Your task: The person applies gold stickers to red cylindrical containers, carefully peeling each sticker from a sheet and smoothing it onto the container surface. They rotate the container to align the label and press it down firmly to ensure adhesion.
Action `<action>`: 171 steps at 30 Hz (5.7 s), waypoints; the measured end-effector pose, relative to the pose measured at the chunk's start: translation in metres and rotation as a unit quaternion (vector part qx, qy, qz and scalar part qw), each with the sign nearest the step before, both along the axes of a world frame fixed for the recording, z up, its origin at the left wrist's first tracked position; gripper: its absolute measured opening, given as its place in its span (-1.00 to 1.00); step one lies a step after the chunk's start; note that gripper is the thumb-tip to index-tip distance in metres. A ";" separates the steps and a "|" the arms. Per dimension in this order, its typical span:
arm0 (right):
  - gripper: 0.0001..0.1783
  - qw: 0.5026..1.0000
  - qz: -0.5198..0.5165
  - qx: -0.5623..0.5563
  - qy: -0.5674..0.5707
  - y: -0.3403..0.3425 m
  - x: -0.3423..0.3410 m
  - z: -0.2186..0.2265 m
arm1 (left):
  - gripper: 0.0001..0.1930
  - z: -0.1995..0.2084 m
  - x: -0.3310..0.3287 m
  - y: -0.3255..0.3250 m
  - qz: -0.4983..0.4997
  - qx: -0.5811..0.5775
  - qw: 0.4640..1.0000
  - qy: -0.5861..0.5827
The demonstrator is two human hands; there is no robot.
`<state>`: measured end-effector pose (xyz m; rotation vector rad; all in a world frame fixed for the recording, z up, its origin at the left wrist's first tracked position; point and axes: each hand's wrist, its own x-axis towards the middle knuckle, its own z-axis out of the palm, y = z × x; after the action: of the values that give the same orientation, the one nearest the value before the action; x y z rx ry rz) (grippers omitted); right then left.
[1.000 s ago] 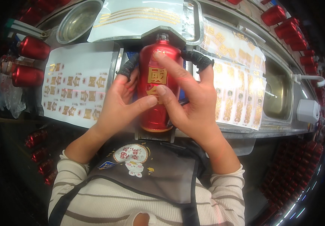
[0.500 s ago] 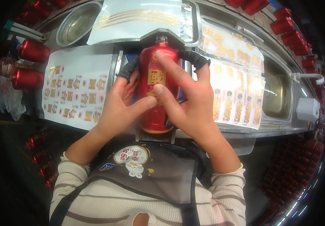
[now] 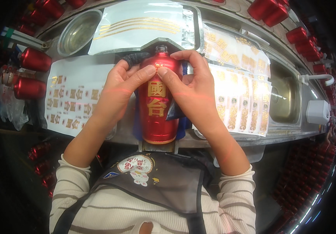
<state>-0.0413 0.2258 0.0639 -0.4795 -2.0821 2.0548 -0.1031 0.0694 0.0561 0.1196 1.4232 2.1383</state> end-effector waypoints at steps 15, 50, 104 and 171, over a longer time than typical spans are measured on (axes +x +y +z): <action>-0.62 0.998 0.037 -0.019 0.038 0.011 -0.002 -0.010 | -0.52 0.006 -0.008 0.008 0.002 -0.076 0.995 0.061; -0.18 1.000 0.024 -0.002 -0.002 -0.014 0.058 -0.017 | -0.46 -0.036 0.047 -0.027 -0.009 -0.015 0.996 0.089; -0.32 0.998 0.031 -0.060 -0.002 -0.007 0.054 -0.019 | -0.50 -0.037 0.051 -0.026 -0.007 -0.037 0.995 0.097; -0.66 0.846 0.199 0.432 0.241 0.001 0.080 0.022 | -0.36 -0.033 0.059 -0.034 -0.016 0.074 0.997 0.031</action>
<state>0.0391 0.2265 0.0859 0.5895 -2.5510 0.9587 -0.0439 0.0350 0.0228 0.2647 1.2866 2.2283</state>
